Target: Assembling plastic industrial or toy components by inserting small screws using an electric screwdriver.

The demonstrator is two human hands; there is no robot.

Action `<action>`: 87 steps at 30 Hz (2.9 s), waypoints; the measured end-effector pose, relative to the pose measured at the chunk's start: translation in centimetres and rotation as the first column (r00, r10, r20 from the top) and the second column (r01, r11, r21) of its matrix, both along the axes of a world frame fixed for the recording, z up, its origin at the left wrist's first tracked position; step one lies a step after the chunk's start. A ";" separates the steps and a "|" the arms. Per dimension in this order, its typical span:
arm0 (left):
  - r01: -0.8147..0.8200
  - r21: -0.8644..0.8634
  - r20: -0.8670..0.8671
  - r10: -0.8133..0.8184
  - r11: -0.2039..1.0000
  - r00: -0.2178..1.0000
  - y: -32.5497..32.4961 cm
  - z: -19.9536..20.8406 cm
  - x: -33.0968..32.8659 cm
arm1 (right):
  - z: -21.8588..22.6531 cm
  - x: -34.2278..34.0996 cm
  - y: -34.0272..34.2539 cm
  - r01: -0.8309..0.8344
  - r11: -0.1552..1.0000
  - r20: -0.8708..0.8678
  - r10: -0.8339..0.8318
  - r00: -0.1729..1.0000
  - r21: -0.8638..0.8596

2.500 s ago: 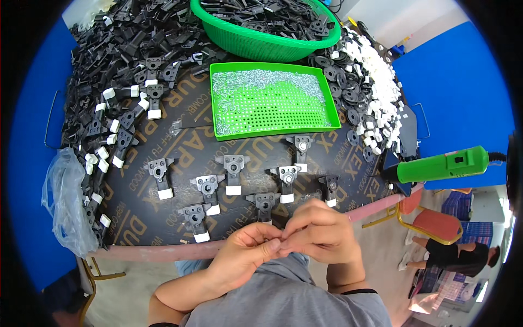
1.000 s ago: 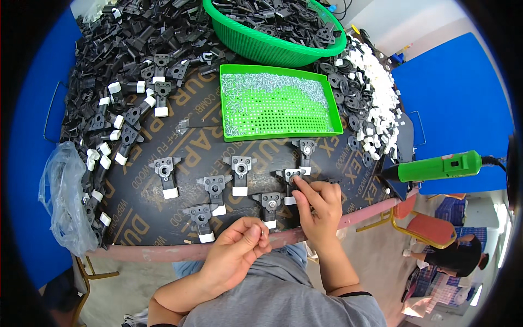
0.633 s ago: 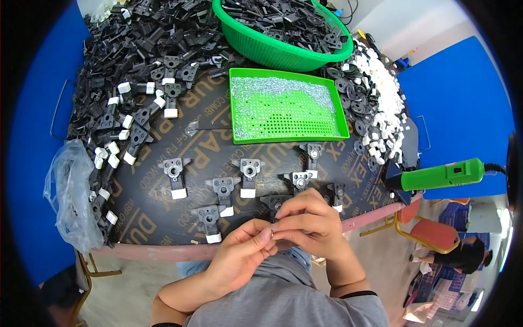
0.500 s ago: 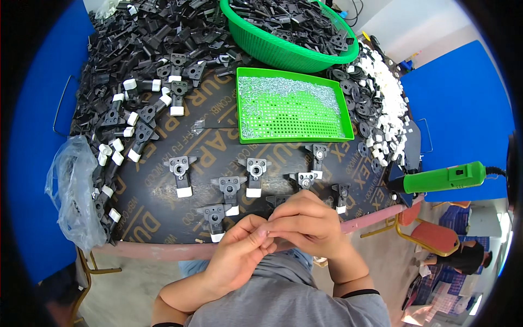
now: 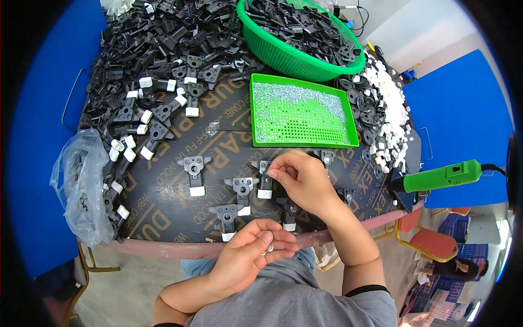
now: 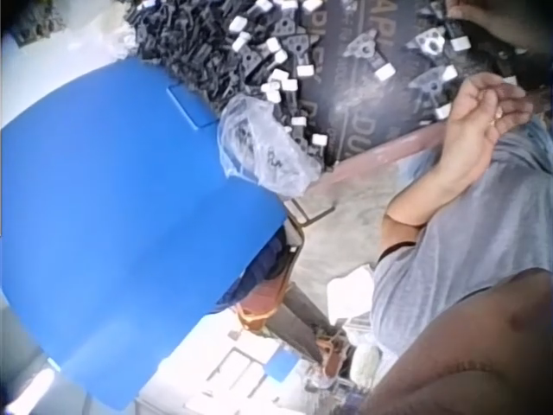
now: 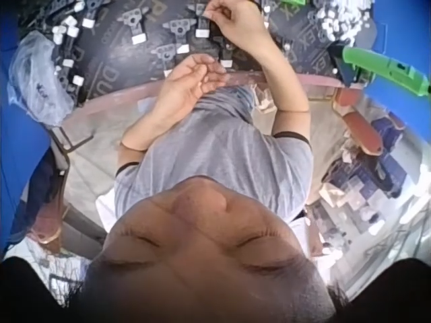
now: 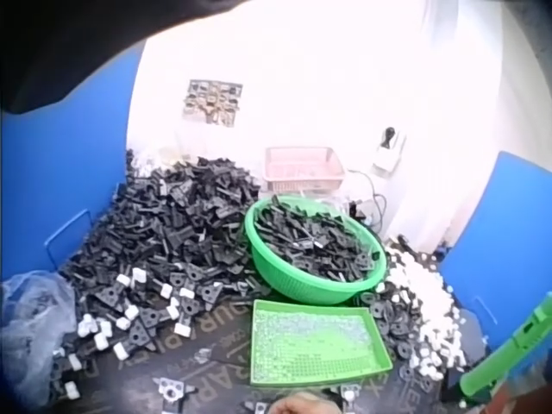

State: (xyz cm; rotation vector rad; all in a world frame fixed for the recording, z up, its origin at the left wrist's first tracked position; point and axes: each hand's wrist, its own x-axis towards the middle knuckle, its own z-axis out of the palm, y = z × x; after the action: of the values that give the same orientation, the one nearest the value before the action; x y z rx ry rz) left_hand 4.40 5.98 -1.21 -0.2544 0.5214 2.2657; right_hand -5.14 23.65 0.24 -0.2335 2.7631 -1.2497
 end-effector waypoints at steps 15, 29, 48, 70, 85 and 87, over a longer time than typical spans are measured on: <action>-0.049 -0.017 -0.210 0.045 0.999 0.977 -1.1 -0.3 0.8 | -0.6 2.3 -2.3 -0.244 0.887 -0.405 0.405 0.820 0.392; -0.258 -0.015 -0.117 0.255 0.966 0.960 -2.0 -0.3 0.8 | 3.8 4.0 -1.9 -0.422 0.886 -0.288 0.360 0.887 -0.194; -0.159 -0.111 -0.170 0.138 0.981 0.976 -3.2 -2.1 2.5 | 3.7 7.7 -1.8 -0.389 0.917 -0.419 0.389 0.820 0.091; -0.192 -0.108 -0.045 0.188 0.975 0.981 -5.6 -0.3 2.1 | 0.7 0.8 -4.1 -0.143 0.948 -0.450 0.264 0.853 0.285; -0.203 0.041 -0.021 0.204 0.978 0.979 -6.3 -0.6 1.2 | 3.4 1.5 -5.4 -0.330 0.933 -0.132 0.313 0.940 -0.140; -0.218 0.003 -0.035 0.218 0.976 0.975 -6.2 -0.2 1.4 | 2.2 -0.8 -7.0 -0.249 0.962 -0.104 0.238 0.966 -0.113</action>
State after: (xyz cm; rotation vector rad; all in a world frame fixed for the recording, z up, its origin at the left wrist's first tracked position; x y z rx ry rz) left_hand 5.78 -0.23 -1.44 -0.2839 0.5352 2.4868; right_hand -5.90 16.62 2.47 -0.6351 2.6267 -1.3768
